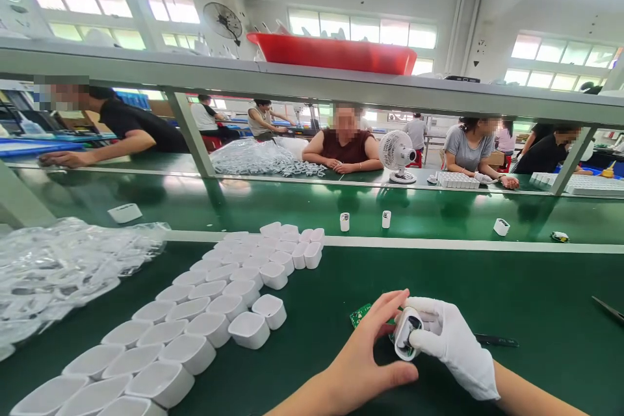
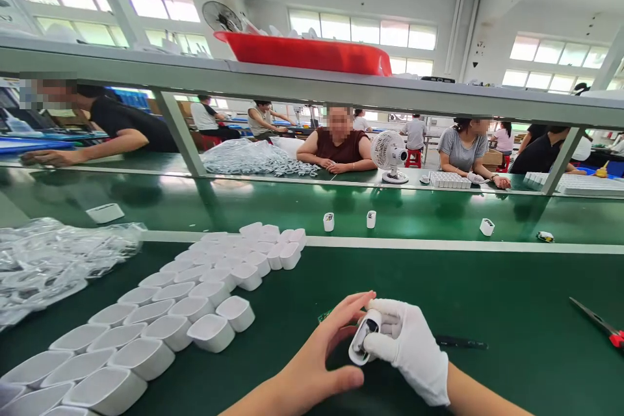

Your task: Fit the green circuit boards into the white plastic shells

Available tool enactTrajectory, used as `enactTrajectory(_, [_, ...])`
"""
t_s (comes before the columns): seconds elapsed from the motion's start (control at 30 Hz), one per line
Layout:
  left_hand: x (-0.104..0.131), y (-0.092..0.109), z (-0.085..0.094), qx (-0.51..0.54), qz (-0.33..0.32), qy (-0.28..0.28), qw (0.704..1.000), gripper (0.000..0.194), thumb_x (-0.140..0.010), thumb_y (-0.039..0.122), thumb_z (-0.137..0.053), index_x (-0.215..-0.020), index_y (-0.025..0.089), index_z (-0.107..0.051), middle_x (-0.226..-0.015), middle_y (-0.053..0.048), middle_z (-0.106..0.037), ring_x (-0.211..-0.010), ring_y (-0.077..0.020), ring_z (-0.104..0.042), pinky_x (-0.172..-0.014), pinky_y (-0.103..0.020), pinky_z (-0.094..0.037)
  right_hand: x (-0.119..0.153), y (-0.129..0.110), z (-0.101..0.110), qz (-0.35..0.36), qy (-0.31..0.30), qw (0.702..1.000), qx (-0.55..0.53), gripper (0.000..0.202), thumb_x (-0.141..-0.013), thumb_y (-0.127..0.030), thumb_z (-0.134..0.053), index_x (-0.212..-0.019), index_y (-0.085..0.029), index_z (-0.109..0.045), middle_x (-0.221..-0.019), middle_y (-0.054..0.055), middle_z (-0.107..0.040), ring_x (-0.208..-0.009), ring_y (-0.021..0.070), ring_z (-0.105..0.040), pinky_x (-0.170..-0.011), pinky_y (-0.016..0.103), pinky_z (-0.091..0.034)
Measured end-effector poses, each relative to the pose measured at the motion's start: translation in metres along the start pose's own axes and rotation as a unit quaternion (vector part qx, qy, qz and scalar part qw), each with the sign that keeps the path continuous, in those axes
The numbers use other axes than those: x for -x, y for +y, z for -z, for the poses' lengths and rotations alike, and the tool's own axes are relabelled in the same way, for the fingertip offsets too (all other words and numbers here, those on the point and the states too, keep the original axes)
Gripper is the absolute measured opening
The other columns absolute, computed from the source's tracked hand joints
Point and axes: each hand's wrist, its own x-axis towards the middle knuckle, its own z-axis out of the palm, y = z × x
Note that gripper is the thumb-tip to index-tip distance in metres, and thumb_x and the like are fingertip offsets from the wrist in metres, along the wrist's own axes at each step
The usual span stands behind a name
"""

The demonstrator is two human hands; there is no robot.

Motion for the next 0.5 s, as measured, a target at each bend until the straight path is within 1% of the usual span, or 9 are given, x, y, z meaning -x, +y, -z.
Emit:
enactTrajectory(0.07, [-0.003, 0.0, -0.002, 0.089, 0.052, 0.004, 0.995, 0.079, -0.065, 0.036, -0.076, -0.135, 0.022, -0.041, -0.132, -0.014, -0.047, -0.109, -0.0268, -0.054, -0.096, -0.044, -0.043, 0.0, 0.007, -0.001, 0.01, 0.02, 1.0, -0.017, 0.041, -0.063, -0.034, -0.074, -0.098, -0.017, -0.061, -0.085, 0.005, -0.065, -0.08, 0.02, -0.063, -0.079, 0.036, -0.05])
enactTrajectory(0.17, [-0.008, 0.003, -0.002, 0.129, 0.094, 0.012, 0.987, 0.074, -0.065, 0.035, -0.075, -0.131, 0.016, -0.046, -0.119, -0.014, -0.06, -0.102, -0.0269, -0.059, -0.089, -0.042, -0.047, -0.001, 0.012, 0.002, 0.02, 0.062, 0.997, -0.032, 0.054, -0.06, -0.034, -0.077, -0.108, -0.019, -0.056, -0.095, 0.006, -0.066, -0.088, 0.021, -0.064, -0.086, 0.038, -0.048])
enactTrajectory(0.23, [-0.011, 0.011, 0.005, 0.056, 0.104, 0.048, 0.992, 0.064, -0.068, 0.036, -0.071, -0.126, 0.016, -0.052, -0.121, -0.014, -0.059, -0.101, -0.0272, -0.059, -0.086, -0.041, -0.049, -0.005, 0.009, 0.012, 0.004, 0.097, 0.995, 0.009, 0.052, -0.059, -0.031, -0.077, -0.105, -0.018, -0.057, -0.089, 0.004, -0.066, -0.084, 0.0196, -0.063, -0.082, 0.035, -0.049])
enactTrajectory(0.3, [-0.012, 0.024, 0.018, -0.14, 0.114, 0.098, 0.979, 0.052, -0.073, 0.037, -0.064, -0.121, 0.019, -0.057, -0.128, -0.013, -0.055, -0.109, -0.0287, -0.055, -0.091, -0.043, -0.046, -0.015, 0.0, 0.029, -0.022, 0.131, 0.987, 0.093, 0.036, -0.062, -0.031, -0.073, -0.093, -0.016, -0.062, -0.08, 0.002, -0.066, -0.077, 0.0174, -0.062, -0.074, 0.03, -0.049])
enactTrajectory(0.33, [-0.011, 0.031, 0.027, -0.284, 0.123, 0.112, 0.944, 0.049, -0.072, 0.036, -0.065, -0.118, 0.021, -0.06, -0.131, -0.012, -0.053, -0.118, -0.0306, -0.048, -0.098, -0.046, -0.039, -0.023, -0.005, 0.04, -0.036, 0.149, 0.979, 0.135, 0.026, -0.064, -0.03, -0.071, -0.085, -0.015, -0.064, -0.076, 0.002, -0.066, -0.074, 0.0163, -0.061, -0.069, 0.027, -0.048])
enactTrajectory(0.4, [-0.007, 0.045, 0.047, -0.536, 0.203, 0.174, 0.801, 0.041, -0.075, 0.033, -0.061, -0.11, 0.012, -0.064, -0.128, -0.019, -0.053, -0.121, -0.0393, -0.042, -0.097, -0.055, -0.034, -0.044, -0.015, 0.065, -0.062, 0.183, 0.962, 0.194, 0.017, -0.069, -0.03, -0.066, -0.071, -0.013, -0.066, -0.069, 0.002, -0.065, -0.068, 0.0145, -0.059, -0.057, 0.023, -0.044])
enactTrajectory(0.43, [-0.005, 0.049, 0.057, -0.608, 0.257, 0.199, 0.725, 0.04, -0.077, 0.032, -0.058, -0.108, 0.006, -0.064, -0.121, -0.024, -0.056, -0.118, -0.0424, -0.043, -0.093, -0.056, -0.035, -0.056, -0.019, 0.077, -0.067, 0.208, 0.954, 0.204, 0.018, -0.071, -0.03, -0.065, -0.069, -0.012, -0.066, -0.067, 0.003, -0.063, -0.065, 0.0139, -0.058, -0.054, 0.022, -0.043])
enactTrajectory(0.47, [-0.003, 0.052, 0.067, -0.643, 0.307, 0.212, 0.669, 0.039, -0.079, 0.029, -0.056, -0.107, 0.003, -0.063, -0.117, -0.027, -0.056, -0.116, -0.0441, -0.044, -0.089, -0.058, -0.037, -0.069, -0.022, 0.088, -0.067, 0.235, 0.947, 0.209, 0.02, -0.073, -0.03, -0.064, -0.07, -0.011, -0.066, -0.067, 0.003, -0.063, -0.064, 0.0133, -0.058, -0.053, 0.022, -0.043])
enactTrajectory(0.5, [0.0, 0.052, 0.075, -0.647, 0.355, 0.215, 0.639, 0.037, -0.078, 0.025, -0.056, -0.106, 0.001, -0.063, -0.114, -0.029, -0.057, -0.114, -0.0445, -0.046, -0.085, -0.057, -0.04, -0.081, -0.025, 0.097, -0.064, 0.265, 0.939, 0.211, 0.021, -0.076, -0.03, -0.063, -0.074, -0.01, -0.066, -0.07, 0.003, -0.063, -0.064, 0.0128, -0.058, -0.054, 0.022, -0.044])
